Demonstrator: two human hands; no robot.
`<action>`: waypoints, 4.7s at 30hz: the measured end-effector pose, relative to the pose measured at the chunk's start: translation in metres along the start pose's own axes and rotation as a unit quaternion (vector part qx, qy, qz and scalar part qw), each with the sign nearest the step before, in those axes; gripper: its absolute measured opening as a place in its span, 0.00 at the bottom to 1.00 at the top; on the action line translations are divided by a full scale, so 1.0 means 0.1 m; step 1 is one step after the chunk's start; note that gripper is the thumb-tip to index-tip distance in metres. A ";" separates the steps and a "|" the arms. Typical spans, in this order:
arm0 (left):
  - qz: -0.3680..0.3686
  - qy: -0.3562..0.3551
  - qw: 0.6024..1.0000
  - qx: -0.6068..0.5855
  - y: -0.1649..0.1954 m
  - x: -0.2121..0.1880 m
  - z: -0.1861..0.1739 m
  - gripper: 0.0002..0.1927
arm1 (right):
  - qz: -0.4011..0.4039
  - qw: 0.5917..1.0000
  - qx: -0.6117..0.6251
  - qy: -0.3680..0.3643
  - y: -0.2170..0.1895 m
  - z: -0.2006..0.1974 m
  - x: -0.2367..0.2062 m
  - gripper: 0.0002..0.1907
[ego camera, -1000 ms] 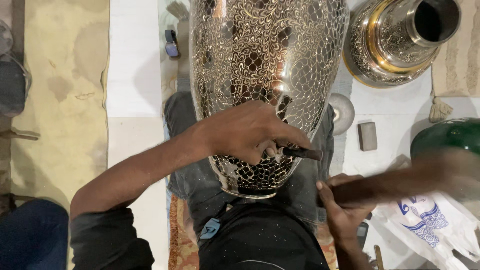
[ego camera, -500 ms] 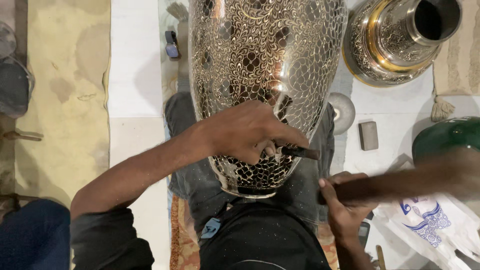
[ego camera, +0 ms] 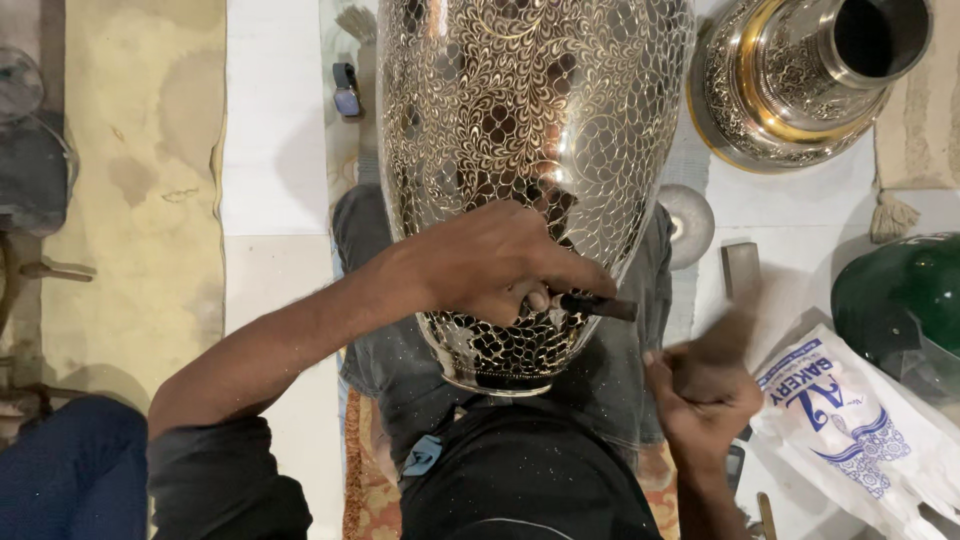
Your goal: The person sits on the floor with a large engraved brass vase held between their legs and decorates its surface by hand. They hold a small chisel-like punch against the metal with one hand and strike it with a wooden mallet held in the other hand, repeatedly tapping to work the decorative pattern, repositioning the punch between strikes.
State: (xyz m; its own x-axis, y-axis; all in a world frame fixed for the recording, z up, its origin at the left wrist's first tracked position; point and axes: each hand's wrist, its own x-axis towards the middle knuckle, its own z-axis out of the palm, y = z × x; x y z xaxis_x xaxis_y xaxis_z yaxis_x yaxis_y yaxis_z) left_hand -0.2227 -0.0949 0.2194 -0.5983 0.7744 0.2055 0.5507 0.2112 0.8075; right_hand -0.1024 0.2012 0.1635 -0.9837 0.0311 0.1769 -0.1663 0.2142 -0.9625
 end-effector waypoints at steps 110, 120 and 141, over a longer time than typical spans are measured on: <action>-0.059 0.121 0.990 -0.043 0.11 -0.37 0.13 0.34 | 0.059 0.993 0.043 -0.096 0.17 -0.30 0.23 0.25; -0.075 0.122 0.989 -0.043 0.20 -0.36 0.09 0.35 | 0.148 0.964 -0.202 -0.090 -0.10 -0.18 0.49 0.10; -0.047 0.116 0.991 -0.056 0.12 -0.39 0.11 0.36 | 0.274 0.962 -0.002 0.010 0.09 -0.20 0.24 0.10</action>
State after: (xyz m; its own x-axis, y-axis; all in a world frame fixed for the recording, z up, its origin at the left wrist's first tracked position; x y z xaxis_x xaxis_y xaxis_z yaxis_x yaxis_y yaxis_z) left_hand -0.1863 -0.1163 0.2148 -0.7688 0.5938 0.2373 0.4259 0.1987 0.8827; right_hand -0.1265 0.2239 0.1629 -0.9219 0.1586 -0.3536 0.3778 0.1644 -0.9112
